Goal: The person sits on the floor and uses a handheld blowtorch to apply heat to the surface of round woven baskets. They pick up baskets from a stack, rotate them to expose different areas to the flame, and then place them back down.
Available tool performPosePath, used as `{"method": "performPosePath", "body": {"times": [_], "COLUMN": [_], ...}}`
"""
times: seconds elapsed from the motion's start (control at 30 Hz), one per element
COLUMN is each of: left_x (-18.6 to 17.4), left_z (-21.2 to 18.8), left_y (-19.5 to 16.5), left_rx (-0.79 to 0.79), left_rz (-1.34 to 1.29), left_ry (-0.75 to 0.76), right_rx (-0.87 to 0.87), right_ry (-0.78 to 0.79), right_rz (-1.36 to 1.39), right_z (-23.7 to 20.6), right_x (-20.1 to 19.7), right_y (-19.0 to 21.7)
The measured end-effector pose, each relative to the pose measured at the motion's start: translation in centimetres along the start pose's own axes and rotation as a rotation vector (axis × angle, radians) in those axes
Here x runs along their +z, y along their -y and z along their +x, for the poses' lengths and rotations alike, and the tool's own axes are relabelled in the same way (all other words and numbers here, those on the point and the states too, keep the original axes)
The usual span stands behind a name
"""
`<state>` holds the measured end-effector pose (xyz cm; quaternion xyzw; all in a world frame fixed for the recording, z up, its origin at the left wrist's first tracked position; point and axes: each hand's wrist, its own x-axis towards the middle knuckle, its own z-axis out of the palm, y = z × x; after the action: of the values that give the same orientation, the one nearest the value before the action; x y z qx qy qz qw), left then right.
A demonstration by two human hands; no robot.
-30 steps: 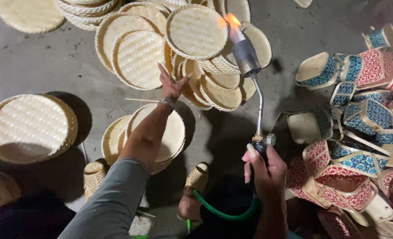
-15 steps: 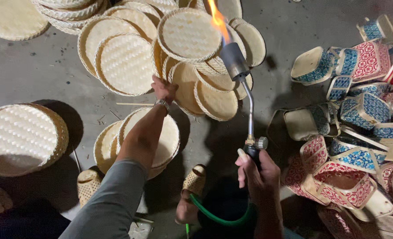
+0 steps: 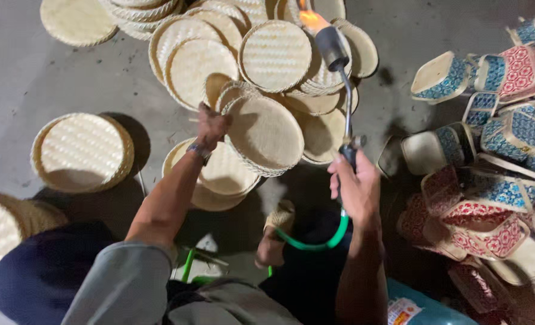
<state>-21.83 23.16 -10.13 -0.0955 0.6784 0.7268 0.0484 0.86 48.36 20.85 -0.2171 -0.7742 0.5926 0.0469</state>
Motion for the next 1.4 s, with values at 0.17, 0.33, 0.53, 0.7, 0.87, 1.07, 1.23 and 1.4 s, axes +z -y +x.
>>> {"method": "performPosePath", "body": {"times": [0.17,0.33,0.53,0.7,0.87,1.07,1.23,1.4], "left_x": [-8.1,-12.8,-14.8,-15.5,-14.5,-12.7,-13.3,-14.3], "left_z": [-11.2,-16.9,-17.6,-17.3,-17.0,-15.6,-8.9,3.8], "left_y": [0.5,4.6,7.6,9.2,10.8,10.0,4.7,0.7], "left_rx": [-0.082,0.101,-0.092,-0.037,0.230,-0.097,0.173,0.278], "left_rz": [-0.083,-0.365,-0.165,0.540,0.796,0.911,0.807,0.614], "left_ry": [0.004,0.028,-0.037,-0.231,-0.538,-0.532,-0.493,-0.387], "right_rx": [-0.099,-0.140,-0.151,-0.112,-0.113,-0.103,-0.046,0.054], "right_ry": [-0.005,0.027,0.035,-0.001,0.020,0.019,-0.105,-0.183], "right_rz": [0.025,0.077,0.054,0.021,0.000,0.003,-0.032,-0.003], "right_z": [-1.9,-3.3,-3.2,-2.2,-1.8,0.1,4.8,9.4], "right_x": [-0.7,-0.1,0.2,0.9,1.5,0.6,-2.5,-4.5], "right_y": [-0.7,-1.3,-0.8,0.0,0.3,-0.8,-2.7,-4.4]}}
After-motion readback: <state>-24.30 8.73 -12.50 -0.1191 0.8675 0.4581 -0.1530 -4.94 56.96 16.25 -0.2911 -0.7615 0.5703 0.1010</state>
